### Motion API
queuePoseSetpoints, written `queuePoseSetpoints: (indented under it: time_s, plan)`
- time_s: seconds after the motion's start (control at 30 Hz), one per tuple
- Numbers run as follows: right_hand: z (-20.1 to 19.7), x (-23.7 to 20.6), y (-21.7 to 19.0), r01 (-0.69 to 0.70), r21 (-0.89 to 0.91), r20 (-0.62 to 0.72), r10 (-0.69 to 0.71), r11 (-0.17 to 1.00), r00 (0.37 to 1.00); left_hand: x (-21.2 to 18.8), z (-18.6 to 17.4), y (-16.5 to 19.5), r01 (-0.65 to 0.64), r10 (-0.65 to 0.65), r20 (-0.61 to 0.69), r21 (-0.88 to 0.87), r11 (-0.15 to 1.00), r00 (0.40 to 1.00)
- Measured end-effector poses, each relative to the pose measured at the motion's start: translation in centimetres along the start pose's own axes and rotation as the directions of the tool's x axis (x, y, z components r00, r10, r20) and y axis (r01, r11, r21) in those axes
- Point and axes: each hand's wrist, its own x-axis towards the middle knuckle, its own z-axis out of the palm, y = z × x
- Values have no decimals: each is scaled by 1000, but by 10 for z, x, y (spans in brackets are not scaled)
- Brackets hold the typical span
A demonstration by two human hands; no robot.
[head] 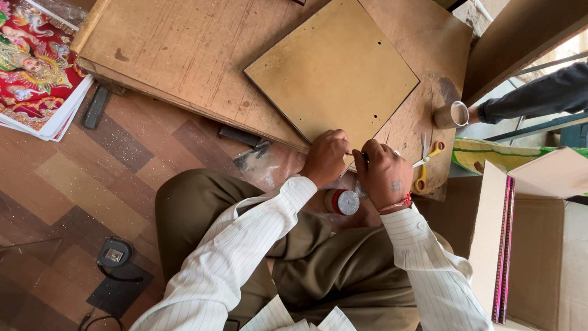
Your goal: The person sits on the floor at a low workbench and uses a screwdriver to drive screws into the back of a hardboard panel, working on the fasteners one at a time. At the end the person sets the screwdriver down and picks up a metal cup.
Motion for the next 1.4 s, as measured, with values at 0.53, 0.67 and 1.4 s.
queuePoseSetpoints:
  time_s: [0.53,0.67,1.4]
  plan:
    - [-9,5,15,64,315,143,-114,947,983,-1,-2,2,2,-2,26,-3,1000,1000]
    - [-6,-1,16,34,325,93,-68,945,993,-2,-1,3,3,-4,47,15,1000,999]
    - [4,-19,27,-33,361,-91,71,932,993,-1,6,-4,23,-28,80,58,998,996]
